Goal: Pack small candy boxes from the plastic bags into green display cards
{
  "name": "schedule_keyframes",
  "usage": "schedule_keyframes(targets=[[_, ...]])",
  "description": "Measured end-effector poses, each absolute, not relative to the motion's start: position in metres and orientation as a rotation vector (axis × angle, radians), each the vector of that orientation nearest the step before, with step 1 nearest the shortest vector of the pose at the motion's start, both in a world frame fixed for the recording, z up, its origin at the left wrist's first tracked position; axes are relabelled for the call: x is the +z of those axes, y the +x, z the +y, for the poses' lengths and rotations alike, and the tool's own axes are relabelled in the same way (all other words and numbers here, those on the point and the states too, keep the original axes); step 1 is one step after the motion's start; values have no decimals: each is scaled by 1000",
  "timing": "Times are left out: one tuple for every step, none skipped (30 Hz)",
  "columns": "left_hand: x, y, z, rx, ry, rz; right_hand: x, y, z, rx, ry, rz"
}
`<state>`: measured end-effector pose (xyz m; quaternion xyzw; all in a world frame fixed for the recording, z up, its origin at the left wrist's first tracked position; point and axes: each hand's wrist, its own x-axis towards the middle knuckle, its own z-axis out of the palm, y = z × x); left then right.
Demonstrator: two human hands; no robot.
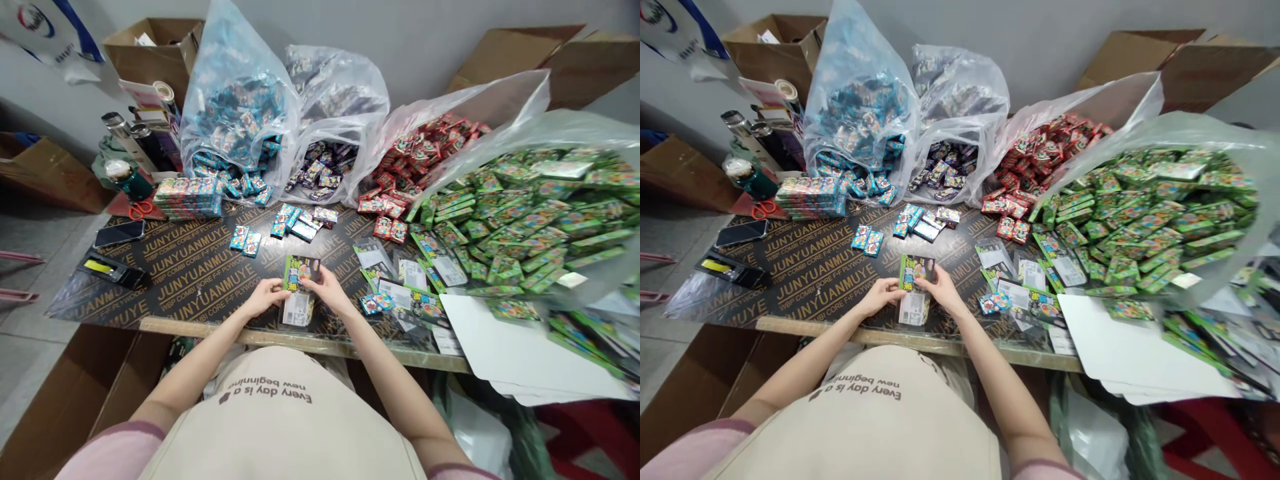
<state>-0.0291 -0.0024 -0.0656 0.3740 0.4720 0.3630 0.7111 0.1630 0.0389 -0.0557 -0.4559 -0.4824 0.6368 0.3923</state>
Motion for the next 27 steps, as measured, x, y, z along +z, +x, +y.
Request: schedule_keyframes(targets=[[-64, -27, -2, 810, 815, 1033, -55, 161, 39, 1554, -1154, -1178], [-61, -24, 0, 868, 777, 1033, -55, 158, 38, 1511, -1155, -1145], [-57, -20, 2, 969, 708, 1042, -54, 154, 36, 1490, -1158, -1132], [-53, -15, 6, 1090, 610, 1053, -53, 148, 33, 1475, -1162, -1133], [-48, -9, 10, 1201, 497, 1059, -53, 143, 29, 1449, -1171, -1139], [-43, -4, 14, 1282, 387, 1055, -52, 136, 25, 1404, -1186, -1134], [-39, 1, 18, 1326, 296, 1046, -50, 130, 21, 1344, -1203, -1102], [-35, 6, 21, 1349, 231, 1039, -49, 124, 18, 1287, -1221, -1040], [-31, 9, 23, 1362, 194, 1035, -47, 119, 17, 1251, -1236, -957], [-29, 12, 25, 1372, 177, 1035, -44, 115, 17, 1246, -1244, -869], [-26, 13, 26, 1379, 170, 1038, -42, 113, 18, 1273, -1241, -795], [-25, 13, 26, 1381, 169, 1042, -39, 112, 21, 1318, -1229, -741], [-23, 11, 26, 1374, 180, 1045, -36, 113, 25, 1368, -1214, -714], [-21, 8, 26, 1356, 207, 1051, -34, 116, 29, 1416, -1201, -710], [-19, 4, 26, 1330, 254, 1062, -32, 120, 33, 1454, -1192, -720], [-16, 0, 26, 1308, 328, 1081, -30, 124, 37, 1480, -1186, -741], [-14, -5, 26, 1293, 434, 1107, -29, 129, 39, 1487, -1184, -776], [-11, -10, 26, 1284, 567, 1141, -27, 133, 41, 1472, -1183, -836], [-8, -14, 26, 1280, 712, 1181, -26, 138, 41, 1439, -1177, -924], [-6, -18, 26, 1281, 851, 1224, -24, 142, 41, 1391, -1167, -1029], [-5, -21, 25, 1278, 966, 1265, -23, 145, 40, 1342, -1154, -1138], [-3, -24, 26, 1271, 1044, 1301, -21, 147, 38, 1302, -1144, -1236], [-3, -26, 26, 1260, 1085, 1327, -19, 150, 37, 1272, -1141, -1307], [-2, -28, 27, 1248, 1099, 1341, -17, 151, 35, 1250, -1146, -1345], [-1, -29, 28, 1229, 1102, 1343, -15, 152, 35, 1234, -1156, -1359], [-1, -30, 30, 1203, 1101, 1334, -14, 153, 35, 1224, -1168, -1359], [0, -31, 32, 1171, 1098, 1322, -12, 154, 35, 1224, -1178, -1352]])
